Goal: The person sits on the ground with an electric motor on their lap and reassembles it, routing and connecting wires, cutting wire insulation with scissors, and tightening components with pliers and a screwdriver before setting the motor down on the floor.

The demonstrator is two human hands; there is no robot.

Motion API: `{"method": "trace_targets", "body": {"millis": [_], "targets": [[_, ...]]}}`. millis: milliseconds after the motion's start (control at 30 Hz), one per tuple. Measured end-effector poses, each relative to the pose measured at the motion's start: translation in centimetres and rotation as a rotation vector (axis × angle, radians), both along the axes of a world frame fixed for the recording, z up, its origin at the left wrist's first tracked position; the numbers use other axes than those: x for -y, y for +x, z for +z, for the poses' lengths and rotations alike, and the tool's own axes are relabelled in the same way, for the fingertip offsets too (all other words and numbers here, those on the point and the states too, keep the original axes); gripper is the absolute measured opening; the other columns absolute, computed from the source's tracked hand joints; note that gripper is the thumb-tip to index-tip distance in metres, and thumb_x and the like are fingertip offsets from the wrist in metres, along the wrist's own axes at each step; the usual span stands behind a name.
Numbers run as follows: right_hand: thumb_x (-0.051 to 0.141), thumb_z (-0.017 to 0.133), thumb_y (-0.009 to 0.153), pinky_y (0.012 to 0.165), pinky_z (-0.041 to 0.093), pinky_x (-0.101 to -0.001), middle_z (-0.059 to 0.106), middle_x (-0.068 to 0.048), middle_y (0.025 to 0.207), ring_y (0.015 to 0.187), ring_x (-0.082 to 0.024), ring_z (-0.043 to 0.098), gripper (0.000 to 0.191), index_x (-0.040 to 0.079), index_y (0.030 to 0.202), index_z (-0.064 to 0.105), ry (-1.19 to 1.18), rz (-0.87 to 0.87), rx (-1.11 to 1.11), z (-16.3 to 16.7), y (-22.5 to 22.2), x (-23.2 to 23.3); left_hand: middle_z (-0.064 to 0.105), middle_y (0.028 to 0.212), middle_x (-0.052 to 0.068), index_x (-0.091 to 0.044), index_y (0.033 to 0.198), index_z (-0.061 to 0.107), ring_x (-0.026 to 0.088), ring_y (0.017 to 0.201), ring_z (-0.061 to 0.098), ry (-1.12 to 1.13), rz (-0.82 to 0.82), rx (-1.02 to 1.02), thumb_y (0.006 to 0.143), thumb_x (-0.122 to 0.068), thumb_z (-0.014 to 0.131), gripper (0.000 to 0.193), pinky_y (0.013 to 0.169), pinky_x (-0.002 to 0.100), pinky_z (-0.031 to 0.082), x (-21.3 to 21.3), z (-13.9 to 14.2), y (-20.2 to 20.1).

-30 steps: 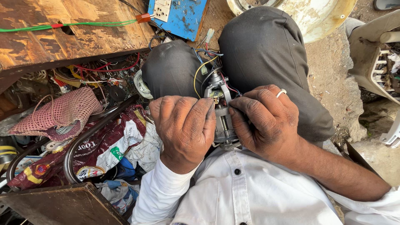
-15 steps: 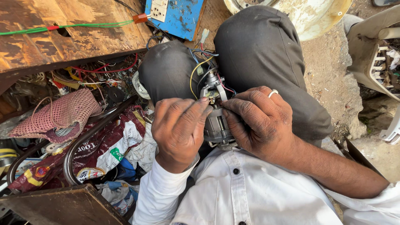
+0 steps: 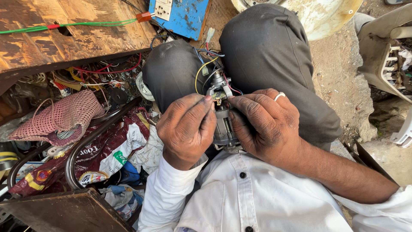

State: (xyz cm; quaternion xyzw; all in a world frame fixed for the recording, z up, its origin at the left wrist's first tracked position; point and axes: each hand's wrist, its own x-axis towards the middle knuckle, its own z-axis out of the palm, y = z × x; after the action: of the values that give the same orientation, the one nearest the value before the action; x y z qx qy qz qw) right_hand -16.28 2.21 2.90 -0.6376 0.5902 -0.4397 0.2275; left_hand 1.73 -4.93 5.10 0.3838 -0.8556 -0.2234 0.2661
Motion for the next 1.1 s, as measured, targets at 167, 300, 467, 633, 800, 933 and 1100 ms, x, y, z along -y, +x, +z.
{"method": "trace_targets", "body": {"millis": [167, 300, 467, 633, 800, 933, 1100], "targets": [[0.002, 0.079, 0.087, 0.080, 0.054, -0.0370, 0.072, -0.011, 0.103, 0.090, -0.025, 0.068, 0.027, -0.002, 0.112, 0.068, -0.016, -0.006, 0.014, -0.2, 0.0, -0.1, 0.068, 0.104, 0.011, 0.001, 0.104, 0.069, 0.026, 0.095, 0.073, -0.020, -0.076, -0.024, 0.088, 0.008, 0.082, 0.021, 0.083, 0.034, 0.063, 0.3, -0.2, 0.1], [0.001, 0.079, 0.088, 0.079, 0.054, -0.0362, 0.072, -0.009, 0.101, 0.088, -0.024, 0.069, 0.026, 0.000, 0.111, 0.069, -0.006, -0.014, 0.039, -0.3, -0.1, 0.1, 0.067, 0.105, 0.012, 0.003, 0.104, 0.069, 0.028, 0.095, 0.073, -0.038, -0.101, 0.002, 0.089, 0.009, 0.082, 0.021, 0.083, 0.036, 0.063, 0.5, -0.2, -0.1], [0.003, 0.081, 0.086, 0.075, 0.051, -0.0365, 0.071, -0.010, 0.098, 0.085, -0.025, 0.067, 0.031, -0.001, 0.115, 0.071, 0.047, -0.002, 0.045, 0.2, -0.4, 0.2, 0.066, 0.105, 0.012, 0.003, 0.106, 0.069, 0.028, 0.095, 0.072, 0.008, -0.159, 0.004, 0.091, 0.008, 0.082, 0.021, 0.083, 0.037, 0.062, 1.1, 0.5, 0.0], [0.004, 0.082, 0.086, 0.075, 0.052, -0.0367, 0.069, -0.011, 0.098, 0.085, -0.025, 0.067, 0.025, 0.002, 0.109, 0.073, 0.019, -0.031, 0.024, 0.3, -0.4, 0.2, 0.066, 0.106, 0.014, 0.002, 0.109, 0.067, 0.030, 0.095, 0.073, 0.068, -0.097, -0.001, 0.089, 0.002, 0.078, 0.023, 0.083, 0.038, 0.061, 1.0, 1.2, -0.4], [0.002, 0.082, 0.088, 0.075, 0.053, -0.0352, 0.069, -0.010, 0.098, 0.086, -0.023, 0.069, 0.022, 0.003, 0.108, 0.073, 0.016, -0.067, 0.098, -0.1, 0.0, -0.1, 0.066, 0.106, 0.014, 0.000, 0.108, 0.065, 0.031, 0.097, 0.072, 0.095, -0.028, 0.031, 0.092, 0.002, 0.075, 0.019, 0.086, 0.040, 0.061, 0.5, 1.3, -0.4], [0.002, 0.082, 0.088, 0.076, 0.053, -0.0356, 0.070, -0.010, 0.099, 0.087, -0.023, 0.068, 0.022, 0.003, 0.108, 0.074, 0.026, -0.073, 0.107, -0.2, 0.1, -0.4, 0.065, 0.106, 0.015, 0.001, 0.108, 0.065, 0.033, 0.096, 0.070, 0.071, 0.006, 0.075, 0.091, 0.003, 0.075, 0.020, 0.086, 0.042, 0.058, 0.0, 1.1, -0.5], [0.001, 0.081, 0.089, 0.076, 0.053, -0.0354, 0.069, -0.010, 0.099, 0.087, -0.023, 0.068, 0.023, 0.003, 0.111, 0.073, 0.038, -0.061, 0.113, -0.1, 0.0, -0.3, 0.065, 0.106, 0.013, 0.000, 0.107, 0.065, 0.031, 0.098, 0.070, 0.033, 0.010, 0.005, 0.091, 0.004, 0.077, 0.021, 0.087, 0.040, 0.060, -0.3, 0.2, -0.8]]}}
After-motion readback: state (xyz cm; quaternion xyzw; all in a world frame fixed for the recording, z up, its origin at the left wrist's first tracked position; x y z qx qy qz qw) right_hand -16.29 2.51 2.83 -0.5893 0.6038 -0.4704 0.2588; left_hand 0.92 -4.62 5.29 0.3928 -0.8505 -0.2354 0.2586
